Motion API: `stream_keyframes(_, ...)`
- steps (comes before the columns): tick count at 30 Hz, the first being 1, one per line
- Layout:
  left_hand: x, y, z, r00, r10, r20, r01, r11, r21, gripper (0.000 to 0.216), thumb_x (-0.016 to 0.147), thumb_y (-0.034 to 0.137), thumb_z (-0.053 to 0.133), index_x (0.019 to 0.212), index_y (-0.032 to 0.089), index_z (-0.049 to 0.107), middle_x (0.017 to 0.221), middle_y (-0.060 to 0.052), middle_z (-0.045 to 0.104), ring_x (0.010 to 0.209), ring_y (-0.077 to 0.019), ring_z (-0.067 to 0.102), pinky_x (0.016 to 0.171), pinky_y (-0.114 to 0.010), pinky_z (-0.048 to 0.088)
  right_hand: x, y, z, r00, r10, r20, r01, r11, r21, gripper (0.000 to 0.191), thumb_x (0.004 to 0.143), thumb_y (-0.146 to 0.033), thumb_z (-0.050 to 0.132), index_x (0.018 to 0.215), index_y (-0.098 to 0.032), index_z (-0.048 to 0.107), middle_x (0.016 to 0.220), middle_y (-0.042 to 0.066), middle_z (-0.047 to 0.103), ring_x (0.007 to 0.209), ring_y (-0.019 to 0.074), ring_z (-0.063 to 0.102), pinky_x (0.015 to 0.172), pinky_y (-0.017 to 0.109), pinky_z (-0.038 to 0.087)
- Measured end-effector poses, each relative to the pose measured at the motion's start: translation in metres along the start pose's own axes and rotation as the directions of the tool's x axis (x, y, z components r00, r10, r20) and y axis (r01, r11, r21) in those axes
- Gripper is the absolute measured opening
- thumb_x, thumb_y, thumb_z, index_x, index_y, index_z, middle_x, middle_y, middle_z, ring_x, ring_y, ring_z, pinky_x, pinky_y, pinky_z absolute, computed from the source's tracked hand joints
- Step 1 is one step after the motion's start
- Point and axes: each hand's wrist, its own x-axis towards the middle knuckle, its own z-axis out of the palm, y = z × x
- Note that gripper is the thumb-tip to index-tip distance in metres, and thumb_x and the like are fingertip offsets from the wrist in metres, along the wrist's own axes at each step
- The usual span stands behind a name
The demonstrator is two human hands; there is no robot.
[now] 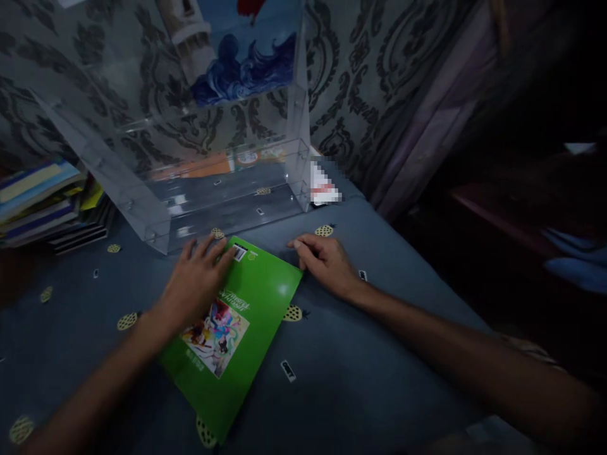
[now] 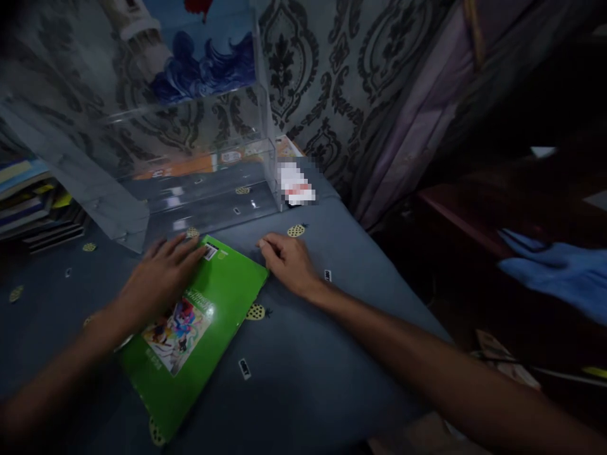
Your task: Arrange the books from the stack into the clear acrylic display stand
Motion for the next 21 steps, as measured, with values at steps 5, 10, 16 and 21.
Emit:
stream_keyframes(5,-0.009,0.087,0.008,0.993,0.074,-0.095,-0.072,0.997,0.028,0.055,0.102,0.053,0.042,0.137,0.013,0.056,0.136,-0.018,0.063,0.128,-0.0340,0.057,0.105,-0.052,0.049,-0.005,0.005,-0.005,1.000,-0.001,0.023,0.000,0.999,0.040,0.030,0.096,-0.032,0.048,0.076,-0.019,0.066,0.057,-0.002,0.063,0.057,0.0143,0.058,0.061,0.027,0.043)
stream_keyframes(10,-0.001,0.112,0.023,0.992,0.016,-0.126,0.000,0.993,0.119,0.053,0.101,0.042,0.045,0.139,0.007,0.052,0.140,-0.023,0.060,0.130,-0.0392,0.057,0.102,-0.053,0.051,-0.009,0.007,-0.010,1.000,-0.016,0.018,0.015,0.997,0.076,0.029,0.096,-0.033,0.048,0.078,-0.019,0.066,0.061,-0.001,0.068,0.061,0.0150,0.061,0.065,0.028,0.045)
stream_keyframes(16,-0.005,0.103,0.025,0.990,0.050,-0.134,-0.034,0.992,0.119,0.048,0.100,0.033,0.040,0.139,0.007,0.052,0.141,-0.023,0.059,0.135,-0.0373,0.054,0.106,-0.053,0.049,-0.015,-0.003,-0.010,1.000,0.013,0.018,-0.015,0.994,0.105,0.028,0.096,-0.029,0.049,0.075,-0.018,0.065,0.061,-0.002,0.066,0.056,0.0120,0.058,0.060,0.026,0.044)
stream_keyframes(21,-0.011,0.103,0.016,0.981,0.125,-0.150,-0.103,0.984,0.148,0.045,0.101,0.029,0.040,0.132,0.002,0.058,0.132,-0.026,0.064,0.126,-0.0372,0.061,0.100,-0.050,0.054,-0.019,-0.008,-0.010,0.998,-0.010,0.059,0.003,0.994,0.110,0.028,0.097,-0.027,0.049,0.077,-0.017,0.067,0.063,-0.001,0.067,0.059,0.0120,0.061,0.061,0.026,0.044)
